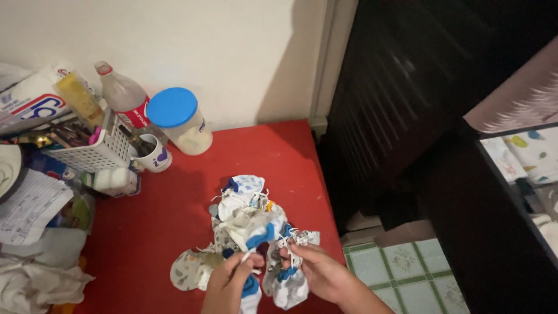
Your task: Organizing and sorting baby clothes and socks into dresser drawers.
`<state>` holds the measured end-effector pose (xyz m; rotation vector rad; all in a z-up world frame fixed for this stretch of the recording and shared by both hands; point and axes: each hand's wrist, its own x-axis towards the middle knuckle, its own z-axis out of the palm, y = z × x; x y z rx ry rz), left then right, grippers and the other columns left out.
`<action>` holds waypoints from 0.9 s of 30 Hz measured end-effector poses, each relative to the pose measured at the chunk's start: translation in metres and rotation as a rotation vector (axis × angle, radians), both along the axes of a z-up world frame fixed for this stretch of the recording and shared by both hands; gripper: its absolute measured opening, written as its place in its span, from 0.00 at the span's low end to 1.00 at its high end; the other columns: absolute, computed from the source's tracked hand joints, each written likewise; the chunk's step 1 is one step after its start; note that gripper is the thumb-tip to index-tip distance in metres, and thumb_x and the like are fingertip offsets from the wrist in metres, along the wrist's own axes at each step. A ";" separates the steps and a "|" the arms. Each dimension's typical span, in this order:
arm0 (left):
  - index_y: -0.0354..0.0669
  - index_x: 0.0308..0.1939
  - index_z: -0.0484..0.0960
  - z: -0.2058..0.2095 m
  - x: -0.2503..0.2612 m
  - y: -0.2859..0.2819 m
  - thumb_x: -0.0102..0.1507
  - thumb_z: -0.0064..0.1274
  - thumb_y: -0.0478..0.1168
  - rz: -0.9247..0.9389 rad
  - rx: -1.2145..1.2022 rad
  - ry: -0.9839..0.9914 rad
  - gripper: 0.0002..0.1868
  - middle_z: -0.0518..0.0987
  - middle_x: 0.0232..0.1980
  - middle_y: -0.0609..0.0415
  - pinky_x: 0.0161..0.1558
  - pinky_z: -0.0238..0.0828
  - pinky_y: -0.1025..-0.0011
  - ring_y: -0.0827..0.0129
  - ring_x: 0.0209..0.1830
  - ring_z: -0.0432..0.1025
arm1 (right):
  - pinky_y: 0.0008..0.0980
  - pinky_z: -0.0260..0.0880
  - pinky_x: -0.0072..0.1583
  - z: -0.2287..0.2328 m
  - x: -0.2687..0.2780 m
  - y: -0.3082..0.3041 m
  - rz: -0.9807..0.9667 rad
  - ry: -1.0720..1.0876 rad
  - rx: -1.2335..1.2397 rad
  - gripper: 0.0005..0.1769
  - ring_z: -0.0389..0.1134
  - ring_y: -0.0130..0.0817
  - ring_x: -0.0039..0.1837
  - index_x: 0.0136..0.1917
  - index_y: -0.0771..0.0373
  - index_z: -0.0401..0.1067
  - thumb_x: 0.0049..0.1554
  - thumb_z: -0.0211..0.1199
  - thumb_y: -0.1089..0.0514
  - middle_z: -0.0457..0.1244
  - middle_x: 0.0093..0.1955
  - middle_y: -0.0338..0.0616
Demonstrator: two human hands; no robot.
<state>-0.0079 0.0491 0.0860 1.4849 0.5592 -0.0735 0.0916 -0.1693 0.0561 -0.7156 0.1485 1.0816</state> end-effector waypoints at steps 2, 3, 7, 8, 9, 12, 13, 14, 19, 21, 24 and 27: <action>0.34 0.49 0.87 0.012 0.005 -0.008 0.63 0.50 0.40 -0.014 0.086 -0.052 0.17 0.90 0.42 0.48 0.46 0.74 0.71 0.66 0.42 0.80 | 0.35 0.69 0.59 0.006 -0.001 -0.002 0.006 -0.008 -0.003 0.16 0.70 0.32 0.53 0.59 0.66 0.73 0.66 0.61 0.51 0.70 0.49 0.42; 0.35 0.49 0.87 0.019 0.009 -0.015 0.62 0.50 0.40 -0.022 0.129 -0.079 0.17 0.91 0.42 0.48 0.46 0.76 0.70 0.65 0.42 0.82 | 0.35 0.69 0.59 0.011 -0.003 -0.002 -0.013 -0.013 -0.007 0.16 0.70 0.32 0.53 0.59 0.65 0.74 0.65 0.60 0.51 0.70 0.50 0.41; 0.37 0.56 0.78 0.050 0.025 -0.057 0.60 0.55 0.41 -0.368 0.790 -0.285 0.21 0.84 0.44 0.39 0.49 0.71 0.59 0.51 0.43 0.79 | 0.35 0.66 0.63 0.040 -0.014 0.001 -0.082 0.025 0.001 0.19 0.68 0.32 0.59 0.60 0.62 0.74 0.62 0.55 0.50 0.70 0.57 0.40; 0.37 0.57 0.76 0.058 0.027 -0.066 0.59 0.55 0.40 -0.449 0.929 -0.290 0.23 0.83 0.43 0.38 0.50 0.68 0.54 0.47 0.43 0.77 | 0.34 0.66 0.65 0.046 -0.017 -0.002 -0.097 0.052 0.008 0.19 0.68 0.32 0.61 0.61 0.62 0.74 0.62 0.55 0.50 0.69 0.58 0.40; 0.37 0.59 0.74 0.065 0.027 -0.073 0.59 0.55 0.40 -0.530 1.067 -0.294 0.25 0.82 0.42 0.36 0.51 0.65 0.48 0.43 0.42 0.76 | 0.34 0.65 0.66 0.054 -0.020 -0.006 -0.104 0.035 0.035 0.19 0.67 0.33 0.62 0.61 0.62 0.73 0.62 0.55 0.50 0.69 0.59 0.41; 0.45 0.51 0.75 0.082 0.025 -0.087 0.52 0.53 0.35 -0.508 1.171 -0.466 0.21 0.83 0.31 0.42 0.60 0.59 0.40 0.48 0.43 0.78 | 0.34 0.63 0.67 0.080 -0.025 -0.019 -0.122 -0.025 0.086 0.20 0.65 0.33 0.65 0.64 0.63 0.71 0.63 0.55 0.52 0.68 0.61 0.41; 0.48 0.49 0.76 0.086 0.026 -0.091 0.54 0.53 0.35 -0.479 1.192 -0.434 0.19 0.83 0.30 0.45 0.62 0.57 0.38 0.50 0.41 0.78 | 0.34 0.63 0.68 0.090 -0.029 -0.023 -0.124 -0.042 0.080 0.21 0.65 0.32 0.65 0.65 0.62 0.70 0.62 0.55 0.52 0.68 0.62 0.40; 0.51 0.47 0.76 0.088 0.027 -0.097 0.55 0.54 0.36 -0.449 1.211 -0.401 0.16 0.83 0.29 0.47 0.64 0.56 0.36 0.53 0.40 0.79 | 0.33 0.63 0.68 0.099 -0.033 -0.029 -0.124 -0.059 0.071 0.21 0.66 0.30 0.66 0.66 0.62 0.69 0.62 0.55 0.53 0.68 0.62 0.40; 0.53 0.44 0.78 0.096 0.027 -0.112 0.49 0.61 0.43 -0.400 1.219 -0.486 0.19 0.83 0.35 0.54 0.60 0.49 0.29 0.52 0.45 0.77 | 0.33 0.65 0.67 0.110 -0.046 -0.061 -0.091 -0.097 0.034 0.25 0.68 0.31 0.64 0.69 0.64 0.66 0.60 0.56 0.57 0.68 0.61 0.43; 0.57 0.42 0.79 0.099 0.028 -0.119 0.46 0.62 0.48 -0.436 1.260 -0.616 0.20 0.81 0.40 0.58 0.61 0.50 0.30 0.56 0.48 0.75 | 0.31 0.65 0.67 0.104 -0.048 -0.079 -0.066 -0.221 0.010 0.25 0.68 0.29 0.64 0.70 0.66 0.65 0.61 0.57 0.57 0.67 0.61 0.42; 0.56 0.47 0.83 0.119 0.033 -0.123 0.51 0.62 0.48 -0.562 1.012 -0.811 0.20 0.82 0.51 0.59 0.60 0.62 0.55 0.63 0.54 0.75 | 0.28 0.64 0.67 0.110 -0.053 -0.108 -0.011 -0.302 -0.016 0.24 0.68 0.26 0.63 0.69 0.65 0.67 0.61 0.58 0.57 0.68 0.59 0.38; 0.45 0.45 0.85 0.155 0.025 -0.135 0.60 0.57 0.36 -0.523 0.492 -0.628 0.10 0.82 0.49 0.53 0.58 0.71 0.65 0.65 0.54 0.76 | 0.29 0.66 0.64 0.138 -0.057 -0.139 0.009 -0.332 0.034 0.19 0.69 0.27 0.59 0.64 0.67 0.71 0.61 0.60 0.57 0.68 0.55 0.39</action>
